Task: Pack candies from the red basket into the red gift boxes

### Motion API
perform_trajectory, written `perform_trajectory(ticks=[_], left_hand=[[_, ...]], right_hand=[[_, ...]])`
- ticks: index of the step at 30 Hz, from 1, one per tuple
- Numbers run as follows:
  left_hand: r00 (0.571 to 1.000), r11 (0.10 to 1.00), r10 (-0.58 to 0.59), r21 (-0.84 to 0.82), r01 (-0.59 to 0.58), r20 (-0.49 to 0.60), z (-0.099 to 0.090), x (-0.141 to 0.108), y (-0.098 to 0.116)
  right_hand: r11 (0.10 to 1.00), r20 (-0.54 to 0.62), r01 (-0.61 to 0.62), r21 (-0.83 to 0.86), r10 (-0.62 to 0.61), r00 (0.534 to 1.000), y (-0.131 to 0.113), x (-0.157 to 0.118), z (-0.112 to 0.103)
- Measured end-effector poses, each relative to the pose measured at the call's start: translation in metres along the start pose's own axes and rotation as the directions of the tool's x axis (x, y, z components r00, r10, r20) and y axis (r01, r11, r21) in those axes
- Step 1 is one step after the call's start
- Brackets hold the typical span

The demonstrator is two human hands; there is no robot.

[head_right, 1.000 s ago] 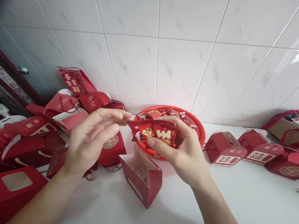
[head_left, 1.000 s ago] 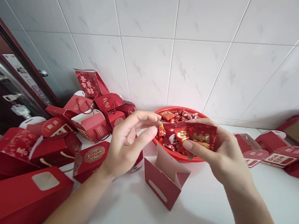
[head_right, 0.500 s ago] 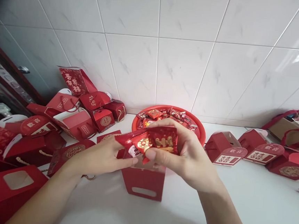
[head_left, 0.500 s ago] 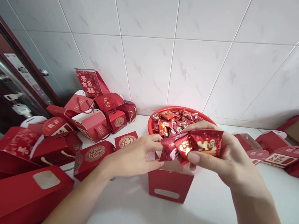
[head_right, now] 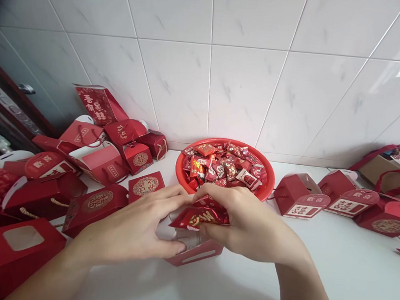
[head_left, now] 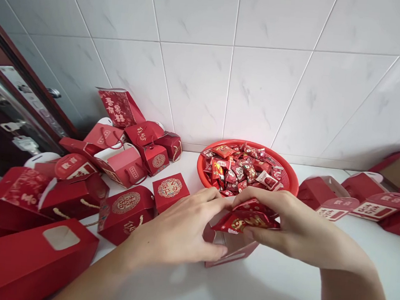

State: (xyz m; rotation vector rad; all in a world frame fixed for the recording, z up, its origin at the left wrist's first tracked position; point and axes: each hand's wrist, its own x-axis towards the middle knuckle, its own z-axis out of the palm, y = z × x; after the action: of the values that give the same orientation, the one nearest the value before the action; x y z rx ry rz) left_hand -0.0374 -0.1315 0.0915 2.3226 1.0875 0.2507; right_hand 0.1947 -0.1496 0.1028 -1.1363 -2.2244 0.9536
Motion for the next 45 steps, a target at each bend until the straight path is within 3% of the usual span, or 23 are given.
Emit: perform_trajectory(ticks=[6,10,18,31,35,39,45], left_hand=[[1.000,0.997,0.022,0.077,-0.022,-0.007,0.003,-0.010,0.000],[0.994,0.987,0.096,0.133,-0.088,-0.055,0.011,-0.019,0.001],[0.990,0.982,0.139,0.137,-0.134,-0.034,0.017,-0.028,0.010],[0.986,0.975,0.156,0.170,-0.143,-0.065,0.020,-0.030,0.011],[0.979,0.974,0.177,0.158,-0.160,-0.100,0.021,-0.029,0.009],[0.976,0.976,0.180,0.148,-0.162,-0.121,0.019,-0.023,0.006],[0.989,0.988,0.111,0.121,-0.099,-0.099,0.013,-0.011,0.003]], right_hand=[[0.958,0.011,0.000,-0.287,0.003,1.000,0.000,-0.014,-0.002],[0.902,0.012,-0.006,-0.431,0.012,1.000,-0.001,-0.024,0.006],[0.837,0.058,0.102,-0.538,-0.084,0.995,-0.006,-0.032,0.030],[0.847,0.109,0.127,-0.517,-0.082,0.991,-0.004,-0.029,0.026],[0.874,0.113,0.138,-0.466,-0.096,0.989,-0.004,-0.026,0.022],[0.947,0.117,0.167,-0.273,-0.139,0.983,-0.006,-0.019,0.007],[0.985,-0.124,0.093,0.148,-0.075,0.990,-0.001,-0.007,-0.014]])
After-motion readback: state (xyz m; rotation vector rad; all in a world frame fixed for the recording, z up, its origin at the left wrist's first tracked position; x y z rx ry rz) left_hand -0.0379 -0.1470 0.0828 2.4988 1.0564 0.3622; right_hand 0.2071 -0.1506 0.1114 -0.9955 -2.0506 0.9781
